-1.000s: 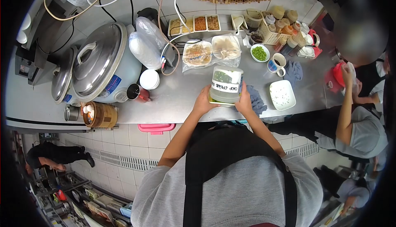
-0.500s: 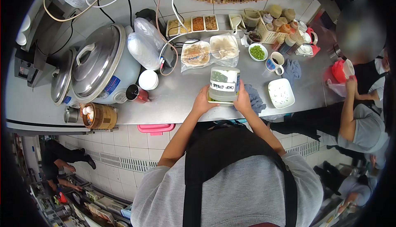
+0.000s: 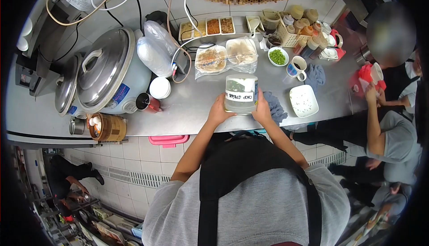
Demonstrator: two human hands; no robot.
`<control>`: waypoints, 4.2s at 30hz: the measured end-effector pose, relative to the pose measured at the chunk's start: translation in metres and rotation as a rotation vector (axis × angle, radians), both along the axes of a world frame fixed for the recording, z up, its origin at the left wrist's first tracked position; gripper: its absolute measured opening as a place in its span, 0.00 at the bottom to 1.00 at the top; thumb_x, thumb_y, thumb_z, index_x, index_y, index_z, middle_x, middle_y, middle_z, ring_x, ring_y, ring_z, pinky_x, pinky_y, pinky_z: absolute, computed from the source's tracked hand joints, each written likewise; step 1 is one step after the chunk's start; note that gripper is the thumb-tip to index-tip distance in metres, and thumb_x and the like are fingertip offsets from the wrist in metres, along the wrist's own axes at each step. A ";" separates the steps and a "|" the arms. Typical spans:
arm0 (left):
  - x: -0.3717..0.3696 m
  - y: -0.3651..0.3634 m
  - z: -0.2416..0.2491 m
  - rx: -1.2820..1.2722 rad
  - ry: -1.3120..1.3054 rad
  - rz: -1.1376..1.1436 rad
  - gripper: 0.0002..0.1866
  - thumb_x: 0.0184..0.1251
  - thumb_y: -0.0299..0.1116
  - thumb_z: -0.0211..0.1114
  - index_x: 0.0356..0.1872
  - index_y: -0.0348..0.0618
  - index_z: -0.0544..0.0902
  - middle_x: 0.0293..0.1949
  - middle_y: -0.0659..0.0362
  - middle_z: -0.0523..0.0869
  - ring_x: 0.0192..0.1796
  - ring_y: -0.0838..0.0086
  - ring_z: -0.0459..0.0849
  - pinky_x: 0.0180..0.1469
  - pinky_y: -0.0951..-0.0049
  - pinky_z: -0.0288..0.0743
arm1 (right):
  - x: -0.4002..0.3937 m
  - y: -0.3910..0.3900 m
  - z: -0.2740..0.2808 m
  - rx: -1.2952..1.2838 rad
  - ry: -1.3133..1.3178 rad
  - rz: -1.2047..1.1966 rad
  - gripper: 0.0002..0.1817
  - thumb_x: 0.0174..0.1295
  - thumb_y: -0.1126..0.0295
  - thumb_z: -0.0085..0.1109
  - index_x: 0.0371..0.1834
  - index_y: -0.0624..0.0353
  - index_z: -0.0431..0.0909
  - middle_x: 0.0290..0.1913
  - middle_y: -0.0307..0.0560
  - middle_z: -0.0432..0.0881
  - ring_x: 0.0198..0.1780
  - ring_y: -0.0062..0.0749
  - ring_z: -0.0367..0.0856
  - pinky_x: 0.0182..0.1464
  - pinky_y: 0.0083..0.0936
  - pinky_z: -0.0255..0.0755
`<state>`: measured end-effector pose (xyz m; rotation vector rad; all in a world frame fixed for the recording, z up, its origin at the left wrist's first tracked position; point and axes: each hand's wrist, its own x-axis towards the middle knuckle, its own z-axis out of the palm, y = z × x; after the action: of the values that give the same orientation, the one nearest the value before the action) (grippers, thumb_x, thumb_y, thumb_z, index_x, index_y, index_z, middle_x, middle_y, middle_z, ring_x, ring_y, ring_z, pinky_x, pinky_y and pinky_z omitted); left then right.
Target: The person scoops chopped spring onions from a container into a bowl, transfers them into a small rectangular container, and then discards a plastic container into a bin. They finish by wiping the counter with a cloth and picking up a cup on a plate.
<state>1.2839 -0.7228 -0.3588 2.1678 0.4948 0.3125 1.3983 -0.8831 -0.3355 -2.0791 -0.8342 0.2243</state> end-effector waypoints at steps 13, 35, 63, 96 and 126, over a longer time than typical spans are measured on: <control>-0.003 0.002 0.001 -0.006 -0.024 -0.014 0.48 0.27 0.35 0.80 0.57 0.38 0.63 0.53 0.45 0.73 0.56 0.52 0.72 0.57 0.62 0.68 | -0.004 0.002 0.007 -0.020 0.079 -0.081 0.40 0.48 0.74 0.56 0.67 0.62 0.48 0.52 0.71 0.71 0.53 0.61 0.71 0.52 0.44 0.67; 0.001 0.003 -0.008 0.027 -0.029 0.011 0.48 0.28 0.36 0.79 0.57 0.36 0.64 0.52 0.44 0.74 0.56 0.52 0.72 0.56 0.62 0.69 | -0.002 0.002 0.010 -0.011 -0.044 -0.027 0.39 0.50 0.70 0.57 0.65 0.70 0.49 0.52 0.72 0.71 0.52 0.62 0.72 0.52 0.42 0.67; 0.016 0.002 -0.007 0.025 -0.076 -0.061 0.44 0.31 0.40 0.78 0.55 0.37 0.66 0.51 0.45 0.75 0.55 0.53 0.73 0.54 0.61 0.70 | 0.001 -0.003 0.000 -0.006 -0.088 -0.125 0.42 0.44 0.77 0.55 0.67 0.60 0.48 0.49 0.68 0.74 0.41 0.62 0.76 0.44 0.46 0.71; 0.020 0.003 -0.004 0.067 -0.011 0.020 0.39 0.39 0.39 0.74 0.56 0.41 0.65 0.51 0.47 0.74 0.54 0.55 0.74 0.51 0.62 0.72 | 0.003 -0.003 -0.008 0.015 -0.162 -0.101 0.41 0.50 0.65 0.59 0.66 0.63 0.50 0.49 0.67 0.74 0.46 0.58 0.77 0.46 0.43 0.71; 0.017 0.001 0.004 0.060 0.030 0.057 0.34 0.43 0.38 0.70 0.53 0.38 0.67 0.49 0.45 0.76 0.53 0.53 0.75 0.51 0.61 0.71 | 0.004 -0.008 -0.032 -0.061 -0.217 -0.064 0.42 0.48 0.68 0.60 0.67 0.62 0.50 0.46 0.65 0.76 0.41 0.57 0.77 0.43 0.43 0.71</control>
<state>1.3005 -0.7217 -0.3544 2.2220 0.5710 0.3301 1.4024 -0.8906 -0.3676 -2.2114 -0.8969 -0.0118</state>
